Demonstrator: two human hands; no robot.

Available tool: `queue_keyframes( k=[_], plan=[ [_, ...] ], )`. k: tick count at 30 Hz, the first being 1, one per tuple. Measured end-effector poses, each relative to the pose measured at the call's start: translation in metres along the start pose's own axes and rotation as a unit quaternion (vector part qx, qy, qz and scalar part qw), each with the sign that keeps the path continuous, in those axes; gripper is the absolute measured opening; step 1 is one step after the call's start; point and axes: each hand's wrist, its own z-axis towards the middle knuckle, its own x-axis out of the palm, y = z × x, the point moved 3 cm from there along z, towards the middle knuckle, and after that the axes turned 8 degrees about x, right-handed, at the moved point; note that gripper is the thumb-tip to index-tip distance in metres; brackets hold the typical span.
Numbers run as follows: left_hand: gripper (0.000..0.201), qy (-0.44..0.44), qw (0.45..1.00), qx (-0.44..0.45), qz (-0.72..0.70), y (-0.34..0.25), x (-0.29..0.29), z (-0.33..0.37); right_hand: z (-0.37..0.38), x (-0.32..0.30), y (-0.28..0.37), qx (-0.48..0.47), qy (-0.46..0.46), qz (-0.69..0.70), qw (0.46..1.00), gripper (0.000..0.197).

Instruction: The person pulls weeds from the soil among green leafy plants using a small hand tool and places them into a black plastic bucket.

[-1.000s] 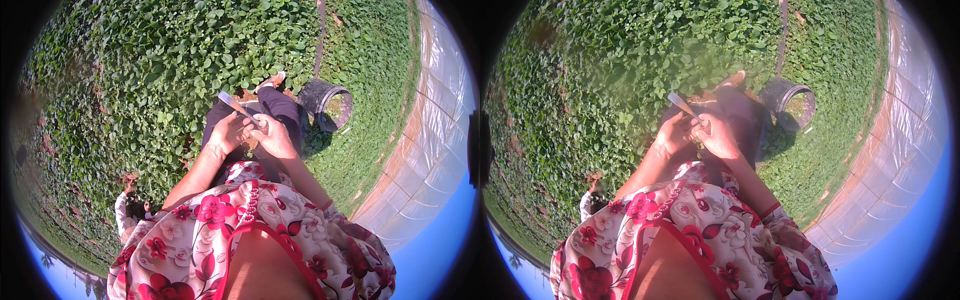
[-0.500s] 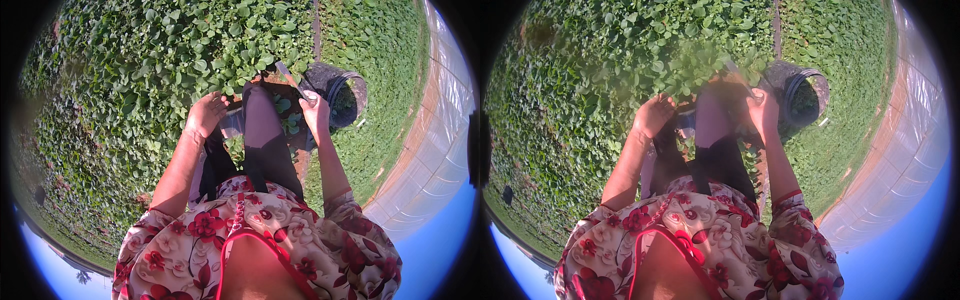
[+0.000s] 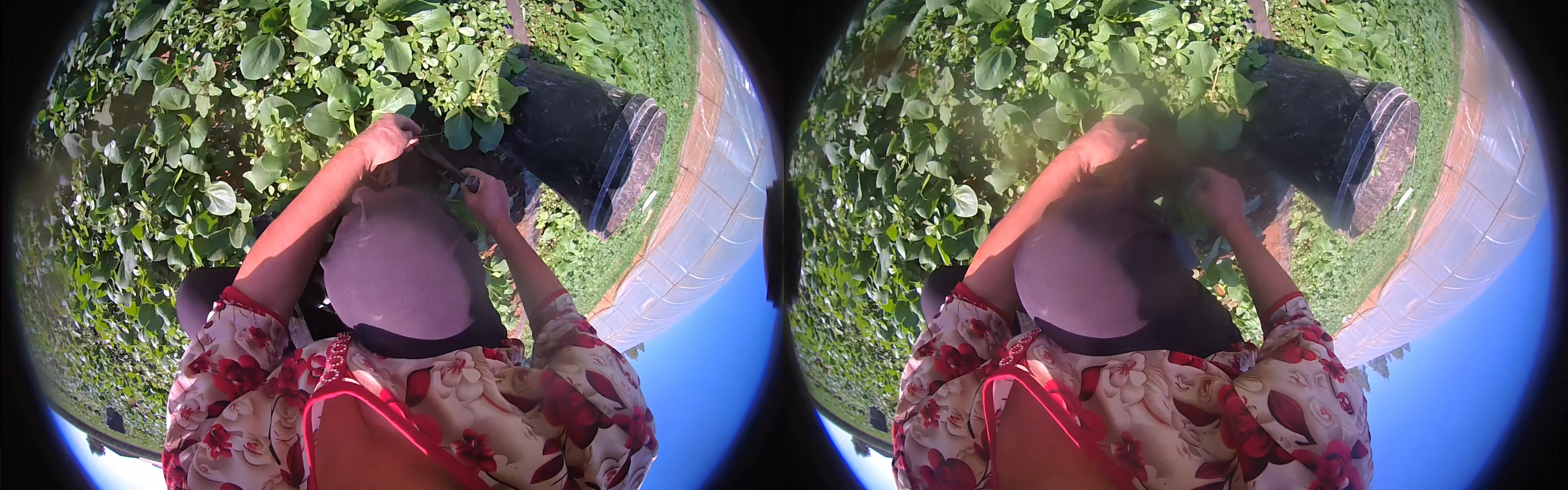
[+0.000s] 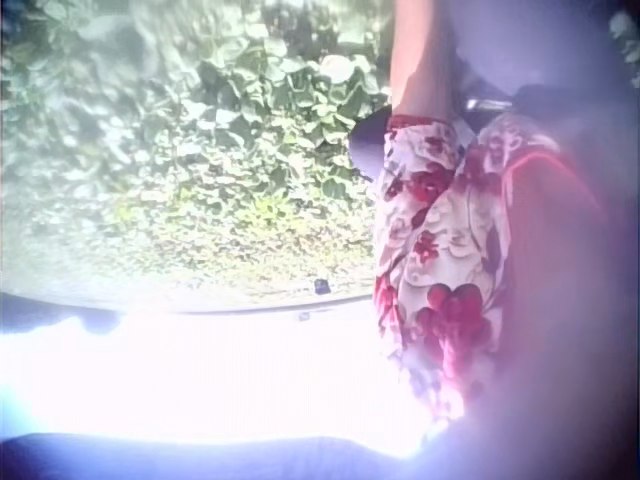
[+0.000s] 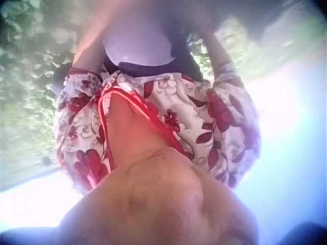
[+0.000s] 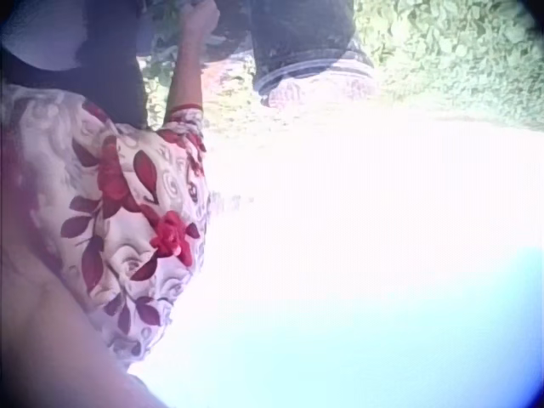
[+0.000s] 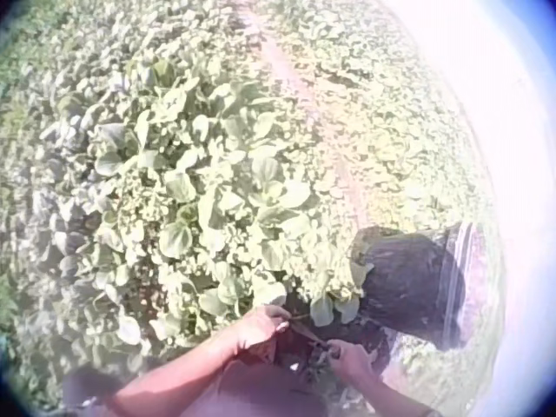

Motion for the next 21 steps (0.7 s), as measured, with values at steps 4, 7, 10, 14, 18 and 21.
queue_keyframes(
  k=[4,7,10,14,18,21],
  plan=[
    [0.027,0.052,0.957,-0.013,0.284,0.083,0.033,0.044,0.019,0.04,-0.026,-0.058,-0.051,0.048,0.996,0.029],
    [0.024,-0.027,0.954,-0.075,0.289,0.053,0.05,0.036,0.017,0.06,-0.05,-0.082,-0.08,0.079,0.99,0.029],
    [0.023,-0.039,0.946,-0.008,0.323,0.093,0.072,0.053,0.021,0.066,-0.052,-0.094,-0.055,0.096,0.989,0.029],
    [0.02,-0.073,0.94,-0.014,0.333,0.067,0.071,0.045,0.005,0.075,-0.073,-0.086,-0.028,0.165,0.982,0.03],
    [0.018,-0.095,0.96,0.048,0.258,0.05,0.07,0.04,0.017,0.096,-0.077,-0.115,-0.059,0.235,0.963,0.031],
    [0.017,-0.169,0.943,0.16,0.238,0.036,0.06,0.045,0.033,0.089,-0.061,-0.103,-0.016,0.24,0.965,0.03]
  ],
)
